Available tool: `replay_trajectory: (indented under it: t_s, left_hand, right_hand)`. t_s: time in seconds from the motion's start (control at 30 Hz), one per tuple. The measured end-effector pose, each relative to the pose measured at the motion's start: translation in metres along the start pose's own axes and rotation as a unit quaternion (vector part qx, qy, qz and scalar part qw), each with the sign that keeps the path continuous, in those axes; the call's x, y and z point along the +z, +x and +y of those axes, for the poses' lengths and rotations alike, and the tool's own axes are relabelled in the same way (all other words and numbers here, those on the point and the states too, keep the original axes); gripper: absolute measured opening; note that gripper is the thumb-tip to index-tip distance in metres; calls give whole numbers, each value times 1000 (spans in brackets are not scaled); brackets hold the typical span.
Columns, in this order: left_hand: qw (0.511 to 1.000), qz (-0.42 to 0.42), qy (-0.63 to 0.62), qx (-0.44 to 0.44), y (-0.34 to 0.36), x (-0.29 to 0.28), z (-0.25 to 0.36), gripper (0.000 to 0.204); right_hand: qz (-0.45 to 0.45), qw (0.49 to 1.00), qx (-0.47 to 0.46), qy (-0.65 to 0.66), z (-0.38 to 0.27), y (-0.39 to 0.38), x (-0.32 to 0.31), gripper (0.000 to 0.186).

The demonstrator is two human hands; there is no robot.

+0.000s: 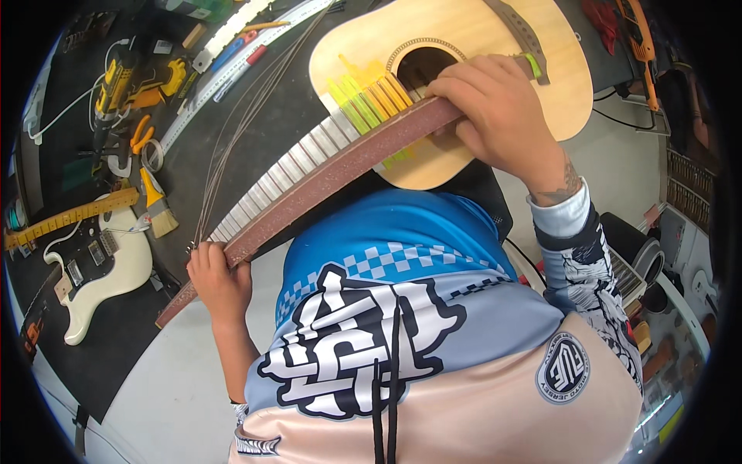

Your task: The person holds a curved sanding beam with both hands and moves it back and forth across the metal frets of a guitar neck.

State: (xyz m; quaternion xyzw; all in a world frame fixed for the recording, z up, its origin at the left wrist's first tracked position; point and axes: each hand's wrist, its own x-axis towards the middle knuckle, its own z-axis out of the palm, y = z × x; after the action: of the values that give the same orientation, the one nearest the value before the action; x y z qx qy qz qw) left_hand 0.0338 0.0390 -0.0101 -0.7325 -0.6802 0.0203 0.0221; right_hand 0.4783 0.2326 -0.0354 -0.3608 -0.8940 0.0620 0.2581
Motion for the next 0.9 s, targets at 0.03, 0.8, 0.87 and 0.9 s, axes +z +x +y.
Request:
replay_trajectory:
  t_s: [0.03, 0.8, 0.87, 0.9]
  left_hand:
    - [1000, 10, 0, 3, -1, 1, 1, 45]
    - [1000, -8, -19, -22, 16, -7, 4, 43]
    - [1000, 0, -21, -22, 27, -4, -3, 43]
    - [1000, 4, -22, -20, 32, -4, -6, 43]
  right_hand:
    - [-1, 1000, 0, -1, 1, 1, 0, 32]
    - [8, 1000, -30, 3, 15, 20, 4, 33]
    - [3, 999, -40, 12, 26, 41, 12, 34]
    - [-3, 999, -46, 22, 27, 49, 11, 36]
